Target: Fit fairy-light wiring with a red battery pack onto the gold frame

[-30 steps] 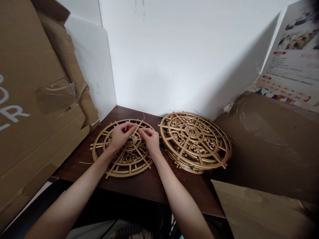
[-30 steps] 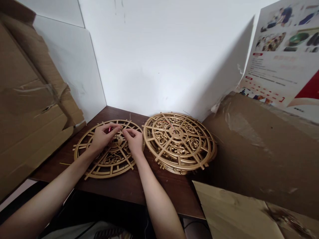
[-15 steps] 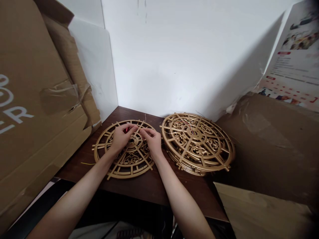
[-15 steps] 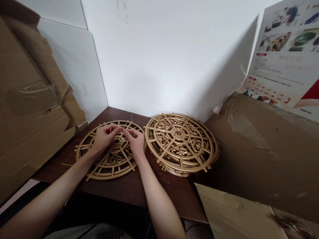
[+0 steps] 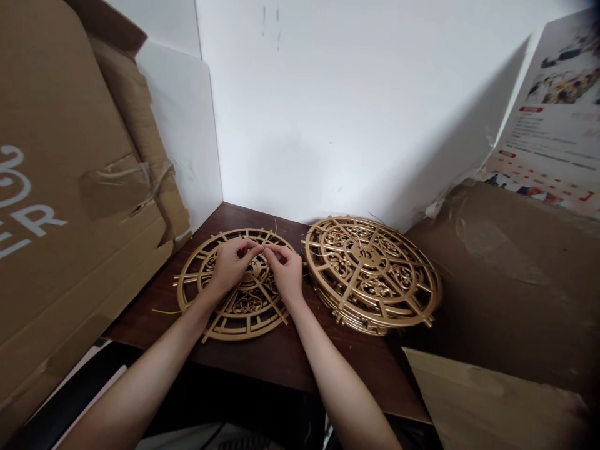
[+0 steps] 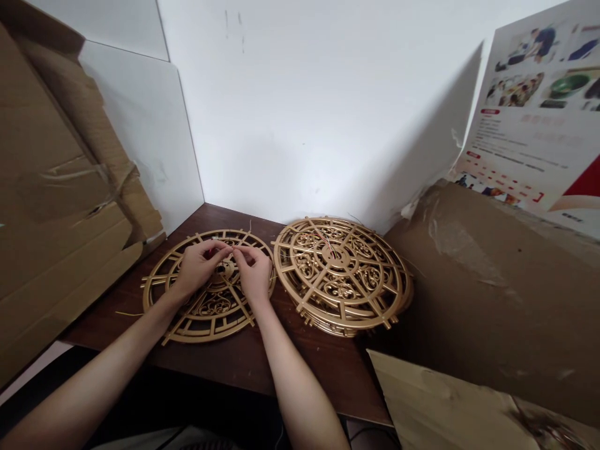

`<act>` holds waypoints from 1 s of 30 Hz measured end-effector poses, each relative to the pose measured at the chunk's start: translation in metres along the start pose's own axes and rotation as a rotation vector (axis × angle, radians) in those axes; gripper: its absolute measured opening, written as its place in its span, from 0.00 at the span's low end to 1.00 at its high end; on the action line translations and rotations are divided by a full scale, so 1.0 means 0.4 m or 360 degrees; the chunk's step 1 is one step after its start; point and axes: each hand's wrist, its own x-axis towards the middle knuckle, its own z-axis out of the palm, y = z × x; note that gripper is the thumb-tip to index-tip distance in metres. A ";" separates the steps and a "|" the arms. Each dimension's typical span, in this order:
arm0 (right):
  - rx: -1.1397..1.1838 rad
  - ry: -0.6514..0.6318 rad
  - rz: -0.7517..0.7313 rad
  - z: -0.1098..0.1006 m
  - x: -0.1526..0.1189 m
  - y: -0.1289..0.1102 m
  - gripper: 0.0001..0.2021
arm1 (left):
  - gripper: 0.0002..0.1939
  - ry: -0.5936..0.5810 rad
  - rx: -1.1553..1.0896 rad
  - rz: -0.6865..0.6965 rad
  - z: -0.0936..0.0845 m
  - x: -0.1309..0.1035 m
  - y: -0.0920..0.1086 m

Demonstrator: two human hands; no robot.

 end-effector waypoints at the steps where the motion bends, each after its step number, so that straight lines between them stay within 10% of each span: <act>1: -0.0030 0.0006 -0.0004 0.000 0.000 -0.001 0.11 | 0.13 -0.0011 0.0013 0.0003 0.000 0.000 0.001; 13: -0.0249 -0.0068 0.0060 -0.002 -0.007 0.004 0.12 | 0.13 -0.0017 -0.0027 -0.0016 0.000 -0.001 0.009; 30: 0.0411 0.0022 0.0370 0.004 -0.003 0.003 0.13 | 0.10 -0.0095 -0.0303 -0.0026 -0.002 0.005 0.024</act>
